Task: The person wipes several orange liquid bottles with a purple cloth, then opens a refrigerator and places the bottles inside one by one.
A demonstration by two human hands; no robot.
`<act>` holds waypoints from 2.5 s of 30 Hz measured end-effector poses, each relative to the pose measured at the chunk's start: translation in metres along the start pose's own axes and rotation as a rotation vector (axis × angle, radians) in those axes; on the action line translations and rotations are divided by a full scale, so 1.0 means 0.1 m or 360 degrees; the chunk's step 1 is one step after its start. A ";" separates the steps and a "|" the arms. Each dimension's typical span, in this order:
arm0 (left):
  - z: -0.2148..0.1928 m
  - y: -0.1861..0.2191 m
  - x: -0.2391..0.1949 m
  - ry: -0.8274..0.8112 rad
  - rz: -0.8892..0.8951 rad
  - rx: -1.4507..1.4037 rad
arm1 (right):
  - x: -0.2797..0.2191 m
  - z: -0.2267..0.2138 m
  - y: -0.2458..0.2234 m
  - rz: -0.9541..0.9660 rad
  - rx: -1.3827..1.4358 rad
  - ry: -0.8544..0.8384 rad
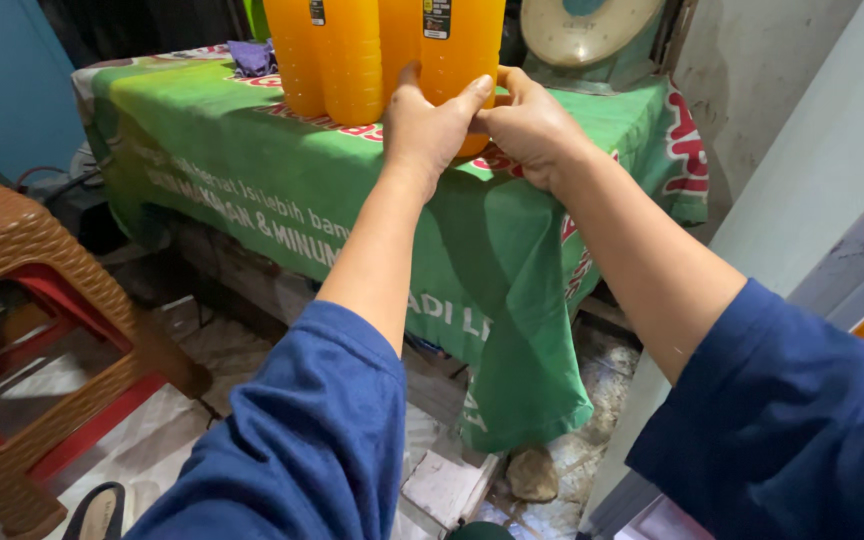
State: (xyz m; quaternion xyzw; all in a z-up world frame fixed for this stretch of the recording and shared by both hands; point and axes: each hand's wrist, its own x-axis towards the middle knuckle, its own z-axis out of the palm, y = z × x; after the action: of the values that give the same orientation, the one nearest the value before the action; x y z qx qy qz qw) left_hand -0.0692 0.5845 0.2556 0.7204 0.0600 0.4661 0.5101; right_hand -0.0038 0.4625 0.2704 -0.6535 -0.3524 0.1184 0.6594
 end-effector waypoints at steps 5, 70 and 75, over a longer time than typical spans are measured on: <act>-0.01 0.01 -0.05 0.0077 0.0018 0.0042 | -0.09 0.03 -0.08 0.0053 -0.0210 0.0088; 0.21 1.20 -2.30 -0.0479 -0.0159 -0.0562 | -2.84 -0.61 -0.28 -0.0277 -0.0255 0.0253; 0.29 1.25 -2.53 -0.0568 -0.0228 -0.0415 | -3.10 -0.72 -0.19 -0.0099 -0.0218 0.0360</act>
State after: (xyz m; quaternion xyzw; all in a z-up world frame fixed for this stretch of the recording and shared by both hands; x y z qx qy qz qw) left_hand -0.2377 0.3632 0.1991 0.7134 -0.0410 0.2977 0.6330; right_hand -0.1894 0.2125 0.1992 -0.6947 -0.3033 -0.0009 0.6522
